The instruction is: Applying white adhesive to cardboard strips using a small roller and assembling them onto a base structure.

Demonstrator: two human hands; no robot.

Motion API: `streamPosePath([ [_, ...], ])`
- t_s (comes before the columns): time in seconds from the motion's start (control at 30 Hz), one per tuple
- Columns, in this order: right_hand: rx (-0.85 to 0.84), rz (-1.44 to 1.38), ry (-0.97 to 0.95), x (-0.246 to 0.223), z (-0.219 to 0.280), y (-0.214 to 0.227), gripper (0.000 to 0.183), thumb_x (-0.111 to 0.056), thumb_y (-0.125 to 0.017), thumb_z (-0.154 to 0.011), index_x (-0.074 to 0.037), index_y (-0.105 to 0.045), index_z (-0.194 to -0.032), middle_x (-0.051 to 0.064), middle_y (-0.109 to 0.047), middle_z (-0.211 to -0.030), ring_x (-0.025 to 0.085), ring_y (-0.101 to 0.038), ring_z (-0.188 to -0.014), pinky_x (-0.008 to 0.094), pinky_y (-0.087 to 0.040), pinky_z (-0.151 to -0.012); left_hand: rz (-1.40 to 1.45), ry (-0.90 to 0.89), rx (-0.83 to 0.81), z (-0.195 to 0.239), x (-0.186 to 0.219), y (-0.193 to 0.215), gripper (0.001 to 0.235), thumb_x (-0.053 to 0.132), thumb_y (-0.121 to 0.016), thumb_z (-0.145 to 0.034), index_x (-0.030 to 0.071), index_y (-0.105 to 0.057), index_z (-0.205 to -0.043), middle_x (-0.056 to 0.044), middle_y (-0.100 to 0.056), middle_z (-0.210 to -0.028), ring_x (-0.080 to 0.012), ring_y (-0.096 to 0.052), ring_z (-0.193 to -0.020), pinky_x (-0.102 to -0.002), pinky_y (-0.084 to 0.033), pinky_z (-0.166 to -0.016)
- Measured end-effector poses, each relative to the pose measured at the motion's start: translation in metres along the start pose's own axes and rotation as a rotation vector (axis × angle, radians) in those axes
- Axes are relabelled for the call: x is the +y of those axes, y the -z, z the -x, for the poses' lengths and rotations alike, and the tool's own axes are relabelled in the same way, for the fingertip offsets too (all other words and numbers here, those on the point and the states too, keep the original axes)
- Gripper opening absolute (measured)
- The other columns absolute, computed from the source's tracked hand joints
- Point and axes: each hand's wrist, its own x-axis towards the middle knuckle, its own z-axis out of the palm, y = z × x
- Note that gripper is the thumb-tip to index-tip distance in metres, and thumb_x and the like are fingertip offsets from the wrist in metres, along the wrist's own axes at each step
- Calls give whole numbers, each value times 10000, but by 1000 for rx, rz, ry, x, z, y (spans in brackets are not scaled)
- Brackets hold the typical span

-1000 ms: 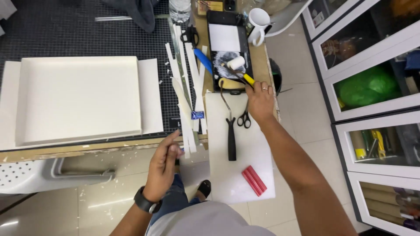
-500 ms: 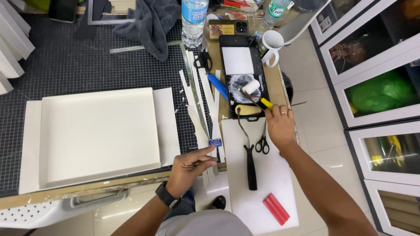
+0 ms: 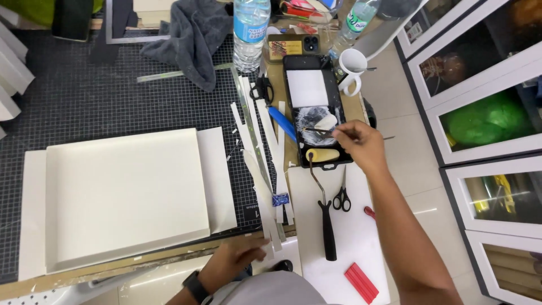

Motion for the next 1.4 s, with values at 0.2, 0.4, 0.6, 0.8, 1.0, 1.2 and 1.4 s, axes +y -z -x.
streamPosePath([
  [0.2,187,78,270,25,-42,-30,393,-261,-611,-1059,-37,-730,-759,-19,-725,-968,114,-659,-732,252,-503,-675,209,912,-192,40,-1,16,527,195,-788,-892,178,-670,-1405,9,-743,-1410,-72,-717,-1293,-223,-460,-1204],
  [0.4,299,337,426,58,-125,-41,352,-351,-539,-1098,-59,-697,-981,62,-754,-764,225,-723,-694,380,-545,-691,344,1108,107,67,-52,4,422,76,-904,-808,95,-864,-1228,-96,-915,-885,-87,-755,-853,-201,-536,-850],
  [0.6,231,442,589,77,-157,-73,287,-209,-541,-1109,-21,-663,-930,88,-692,-737,228,-657,-583,362,-520,-508,412,1138,239,66,-72,-2,336,52,-863,-866,75,-862,-1201,-132,-743,-737,-146,-594,-757,-258,-619,-864],
  [0.8,220,580,341,75,-159,-57,261,-297,-571,-1092,-78,-678,-999,96,-713,-721,288,-689,-590,419,-537,-500,-52,1002,111,73,-88,9,302,219,-881,-824,225,-851,-1125,22,-811,-765,-77,-709,-673,-193,-620,-744],
  [1.0,-5,242,359,40,-132,-71,298,-327,-502,-1101,-117,-539,-893,41,-643,-629,212,-804,-802,315,-532,-611,-3,1009,286,69,-88,-5,339,130,-946,-744,169,-889,-1076,0,-872,-809,-90,-757,-641,-155,-653,-730],
  [1.2,145,412,331,62,-167,-58,300,-290,-498,-1112,-69,-647,-975,82,-727,-799,232,-719,-686,352,-576,-553,-318,978,132,38,-29,20,249,393,-851,-806,380,-846,-1054,178,-869,-796,7,-684,-624,-147,-593,-696],
  [1.4,160,363,480,75,-167,-61,260,-244,-570,-1103,-67,-584,-914,74,-634,-696,228,-608,-584,388,-482,-563,-549,257,379,50,-84,3,197,373,-831,-778,277,-810,-949,110,-776,-652,-80,-617,-453,-285,-564,-487],
])
